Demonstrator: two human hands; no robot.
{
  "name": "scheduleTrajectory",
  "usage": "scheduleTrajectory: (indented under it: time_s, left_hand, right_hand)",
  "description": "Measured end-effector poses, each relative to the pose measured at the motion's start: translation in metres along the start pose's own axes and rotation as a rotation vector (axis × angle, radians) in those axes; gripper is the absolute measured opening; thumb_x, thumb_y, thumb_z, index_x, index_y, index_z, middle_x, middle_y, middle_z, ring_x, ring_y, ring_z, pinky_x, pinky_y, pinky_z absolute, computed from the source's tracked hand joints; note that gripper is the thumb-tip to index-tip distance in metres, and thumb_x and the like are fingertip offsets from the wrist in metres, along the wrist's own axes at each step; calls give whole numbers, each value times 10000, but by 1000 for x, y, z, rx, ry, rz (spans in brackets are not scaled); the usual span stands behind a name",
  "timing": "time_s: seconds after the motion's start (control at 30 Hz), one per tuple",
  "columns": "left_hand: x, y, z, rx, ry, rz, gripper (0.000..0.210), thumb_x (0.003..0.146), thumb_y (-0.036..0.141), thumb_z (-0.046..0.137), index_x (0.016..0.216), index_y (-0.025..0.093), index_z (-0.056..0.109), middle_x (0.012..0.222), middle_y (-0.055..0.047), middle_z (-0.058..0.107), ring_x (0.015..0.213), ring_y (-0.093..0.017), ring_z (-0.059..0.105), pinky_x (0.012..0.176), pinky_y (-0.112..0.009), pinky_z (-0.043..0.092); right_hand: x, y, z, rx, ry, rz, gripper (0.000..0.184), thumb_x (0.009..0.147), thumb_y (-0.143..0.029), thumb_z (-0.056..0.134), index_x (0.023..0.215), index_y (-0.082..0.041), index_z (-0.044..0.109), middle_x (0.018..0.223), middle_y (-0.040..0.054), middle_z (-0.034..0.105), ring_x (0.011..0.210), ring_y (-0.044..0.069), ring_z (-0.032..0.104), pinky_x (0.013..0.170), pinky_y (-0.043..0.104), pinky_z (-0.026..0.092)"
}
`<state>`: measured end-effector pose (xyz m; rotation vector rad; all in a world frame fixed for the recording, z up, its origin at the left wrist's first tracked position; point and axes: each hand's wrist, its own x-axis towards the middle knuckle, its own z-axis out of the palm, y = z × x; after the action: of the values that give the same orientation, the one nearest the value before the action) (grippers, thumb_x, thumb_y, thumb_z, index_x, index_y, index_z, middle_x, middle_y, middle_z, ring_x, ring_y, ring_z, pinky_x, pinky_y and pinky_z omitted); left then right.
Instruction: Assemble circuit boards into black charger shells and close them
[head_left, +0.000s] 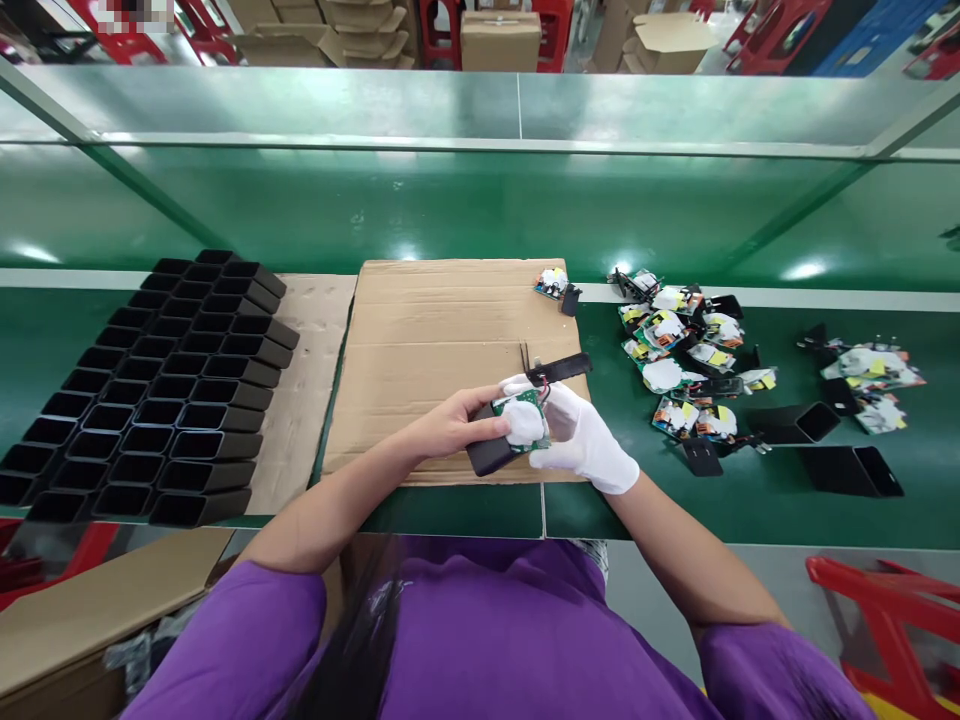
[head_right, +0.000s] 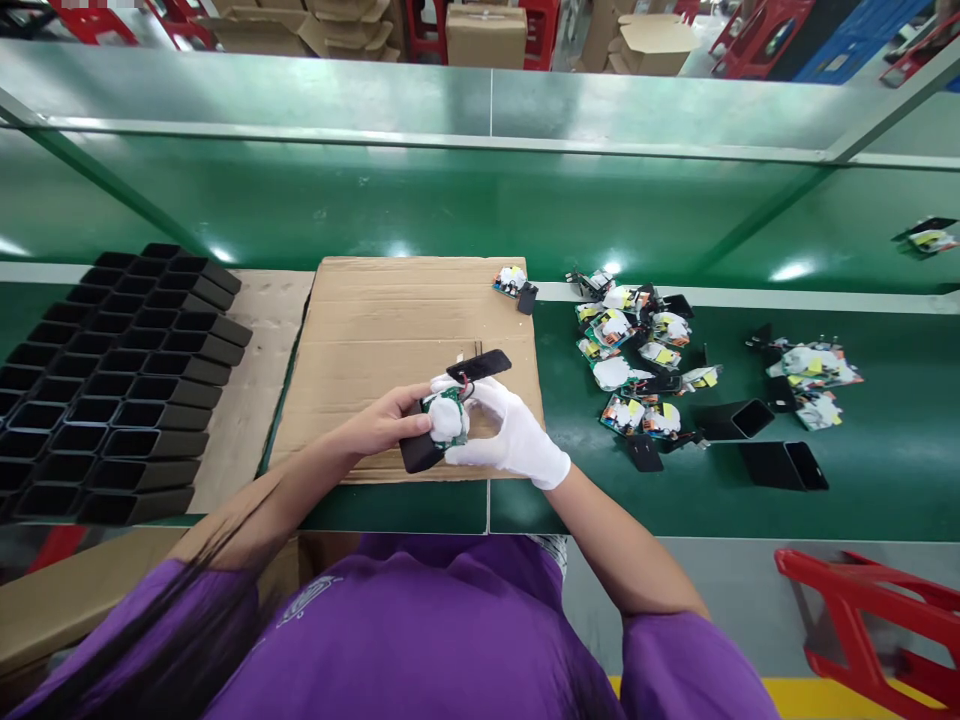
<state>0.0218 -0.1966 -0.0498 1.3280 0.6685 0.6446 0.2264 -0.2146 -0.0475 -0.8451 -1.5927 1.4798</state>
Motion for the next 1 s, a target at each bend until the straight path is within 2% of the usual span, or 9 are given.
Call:
scheduleTrajectory:
  time_s: [0.13, 0.23, 0.3, 0.47, 0.63, 0.77, 1.0]
  left_hand:
    - [-3, -9, 5, 178, 164, 203, 791, 564, 525, 893, 1183, 243, 490, 1200, -90, 588, 1063, -235, 628, 895, -339, 522]
    - [-8, -15, 11, 365, 337, 319, 752, 621, 456, 880, 1190, 263, 428, 1196, -82, 543, 1054, -198, 625, 864, -322, 539]
    - [-10, -14, 14, 485, 386, 384, 663, 677, 445, 842, 1175, 245, 453, 1155, -81, 573, 1079, -208, 622, 859, -331, 557]
    - [-10, -3, 13, 607, 346, 436, 570, 759, 341, 792, 1247, 226, 522, 1197, -98, 653, 1102, -213, 653, 807, -313, 619]
    - [-9, 0, 9, 457, 260, 350, 597, 749, 314, 802, 1284, 239, 548, 1282, -99, 646, 1158, -220, 656, 840, -297, 636]
    - [-9, -1, 5, 380, 190, 287, 621, 753, 306, 804, 1317, 257, 549, 1334, -100, 627, 1213, -239, 631, 903, -331, 626]
    - [-10, -1, 4, 371, 157, 316, 638, 777, 286, 791, 1357, 292, 525, 1364, -92, 613, 1235, -240, 620, 935, -339, 614]
  right_hand:
    - [-2, 8, 2, -43, 144, -18, 636, 607, -499, 885, 1138, -227, 667, 1155, 95, 689, 1078, 288, 666, 975, 440, 514]
    - [-3, 11, 2, -71, 181, -29, 632, 592, -476, 896, 1122, -229, 654, 1169, 101, 703, 1102, 295, 668, 991, 452, 514]
    - [-4, 11, 2, -74, 200, -43, 640, 580, -475, 900, 1114, -233, 643, 1166, 98, 710, 1102, 291, 675, 994, 451, 522]
    - [-3, 5, 1, -117, 231, -102, 627, 637, -527, 852, 1148, -237, 632, 1207, 99, 684, 1126, 280, 665, 998, 439, 532]
    - [-3, 1, -3, -211, 263, -197, 637, 650, -566, 840, 1141, -212, 640, 1135, 114, 677, 1079, 289, 660, 986, 464, 525]
    - [-4, 0, -6, -269, 293, -268, 625, 667, -595, 821, 1142, -226, 652, 1129, 100, 681, 1068, 289, 650, 985, 465, 514]
    - [-4, -5, -4, -330, 271, -372, 620, 658, -510, 864, 1177, -245, 653, 1096, 72, 673, 964, 251, 667, 826, 388, 581]
